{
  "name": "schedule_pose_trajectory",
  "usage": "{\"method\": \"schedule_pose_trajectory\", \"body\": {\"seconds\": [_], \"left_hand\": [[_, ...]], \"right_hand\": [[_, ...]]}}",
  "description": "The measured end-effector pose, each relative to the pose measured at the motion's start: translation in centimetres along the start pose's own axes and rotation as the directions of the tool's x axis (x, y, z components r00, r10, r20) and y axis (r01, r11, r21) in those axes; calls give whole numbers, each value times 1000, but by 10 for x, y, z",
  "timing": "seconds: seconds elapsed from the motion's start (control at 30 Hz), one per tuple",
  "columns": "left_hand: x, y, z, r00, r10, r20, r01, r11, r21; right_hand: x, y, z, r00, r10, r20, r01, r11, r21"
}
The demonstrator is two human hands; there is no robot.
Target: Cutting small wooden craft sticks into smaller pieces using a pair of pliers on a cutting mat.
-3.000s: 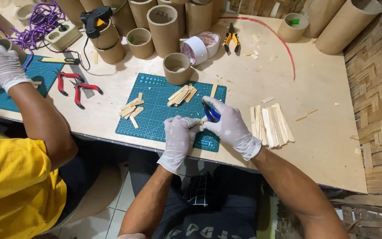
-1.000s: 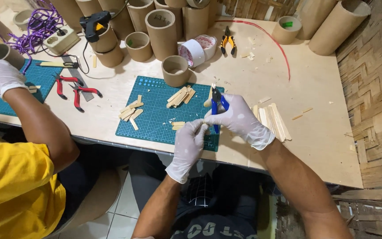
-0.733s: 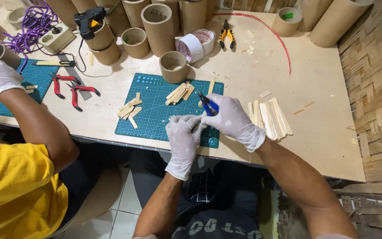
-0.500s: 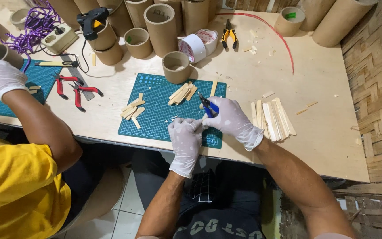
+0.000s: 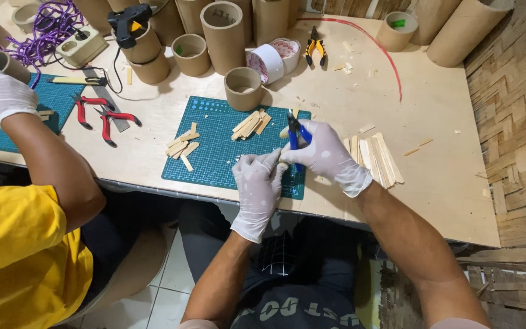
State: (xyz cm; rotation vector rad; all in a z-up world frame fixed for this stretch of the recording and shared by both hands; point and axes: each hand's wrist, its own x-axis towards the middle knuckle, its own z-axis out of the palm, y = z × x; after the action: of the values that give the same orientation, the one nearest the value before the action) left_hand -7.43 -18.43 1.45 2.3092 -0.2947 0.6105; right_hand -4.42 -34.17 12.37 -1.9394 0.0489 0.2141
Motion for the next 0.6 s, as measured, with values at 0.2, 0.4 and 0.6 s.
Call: {"method": "schedule_pose_trajectory", "body": {"seconds": [0.2, 0.4, 0.6], "left_hand": [[3, 16, -8, 995, -88, 54, 102, 931, -350], [12, 24, -19, 945, -243, 221, 326, 766, -553], [16, 27, -17, 939, -264, 218, 342, 710, -615]], "right_hand": [[-7, -5, -8, 1000, 18, 18, -21, 976, 215], [4, 1, -43, 917, 195, 348, -398, 443, 803], [-8, 11, -44, 918, 278, 284, -375, 373, 849]]}}
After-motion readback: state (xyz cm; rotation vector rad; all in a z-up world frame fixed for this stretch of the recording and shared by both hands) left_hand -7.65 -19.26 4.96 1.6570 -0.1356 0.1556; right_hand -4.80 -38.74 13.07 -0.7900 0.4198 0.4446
